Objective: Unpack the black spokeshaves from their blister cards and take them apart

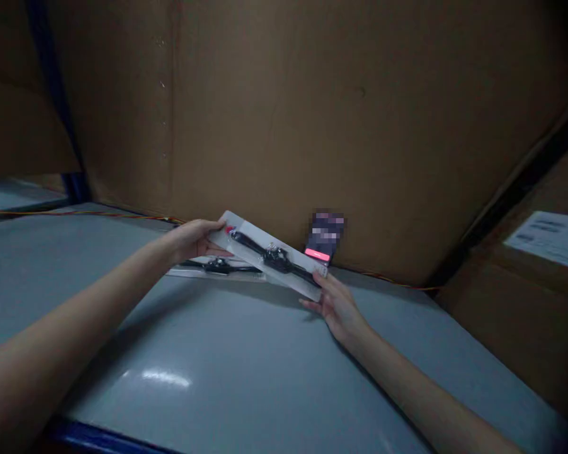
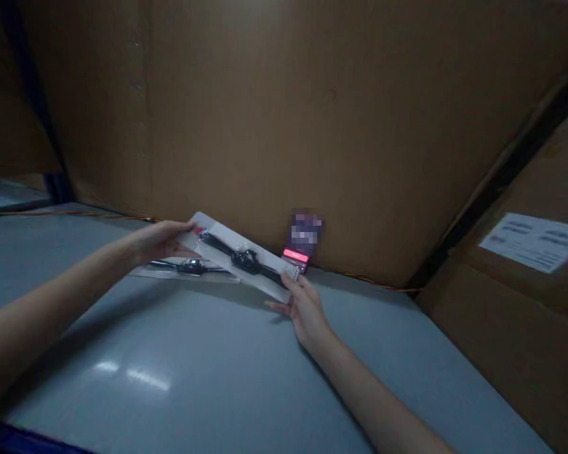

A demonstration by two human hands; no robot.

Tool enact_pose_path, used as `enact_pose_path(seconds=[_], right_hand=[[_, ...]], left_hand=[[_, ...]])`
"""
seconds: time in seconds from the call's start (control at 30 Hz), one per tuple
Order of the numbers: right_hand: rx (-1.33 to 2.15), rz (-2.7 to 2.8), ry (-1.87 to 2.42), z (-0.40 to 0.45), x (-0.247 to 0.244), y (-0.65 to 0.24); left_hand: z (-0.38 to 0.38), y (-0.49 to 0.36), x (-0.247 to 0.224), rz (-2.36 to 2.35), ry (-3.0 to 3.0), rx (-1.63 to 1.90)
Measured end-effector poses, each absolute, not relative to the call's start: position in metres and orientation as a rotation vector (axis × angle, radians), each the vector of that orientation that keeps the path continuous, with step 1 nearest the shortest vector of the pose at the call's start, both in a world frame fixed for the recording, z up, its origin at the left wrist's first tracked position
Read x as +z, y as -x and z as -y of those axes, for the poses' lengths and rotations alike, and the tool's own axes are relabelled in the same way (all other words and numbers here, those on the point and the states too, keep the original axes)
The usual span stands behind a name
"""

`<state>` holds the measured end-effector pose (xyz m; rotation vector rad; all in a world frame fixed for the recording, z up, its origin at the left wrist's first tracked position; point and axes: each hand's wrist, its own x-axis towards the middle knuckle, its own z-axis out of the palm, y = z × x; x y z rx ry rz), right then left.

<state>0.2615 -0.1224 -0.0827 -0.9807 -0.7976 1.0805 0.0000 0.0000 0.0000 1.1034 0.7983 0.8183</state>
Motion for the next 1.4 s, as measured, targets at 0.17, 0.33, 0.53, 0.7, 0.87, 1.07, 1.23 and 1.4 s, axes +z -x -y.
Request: enact_pose_path(seconds=[0.17,0.33,0.53,0.7,0.87,1.07,1.23,1.4], right_hand=[[1.079,0.817,0.968,0.124,-0.083,-0.257],[1.088,0.833,0.983,0.125,-0.082,-0.255],[1.122,0.802,0.998,0.125,-0.081,-0.258],[1.091,0.792,0.985,0.123,-0.080,-0.263],[1.024,0.831,1.002,0.123,-0.079,-0.261],[1.013,0.880,1.018,0.123,-0.079,-0.260],[1.026,0.920,1.071,0.121,-0.079,-0.263],[0.635,1.126,1.312,0.116,-0.083,-0.271]], left_hand=[[-0.001,0.003,-0.002,-0.816,-1.183,0.923],[-0.004,0.004,-0.003,-0.862,-1.230,1.021],[-0.003,0.005,0.002,-0.840,-1.177,0.977],[-0.001,0.002,0.004,-0.785,-1.106,0.988],[-0.002,-0.002,0.001,-0.827,-1.104,1.107],[-0.006,-0.003,-0.001,-0.842,-1.031,1.186],[-0.011,0.000,-0.004,-0.833,-1.019,1.206],[-0.006,-0.004,-0.005,-0.886,-1.052,1.208]])
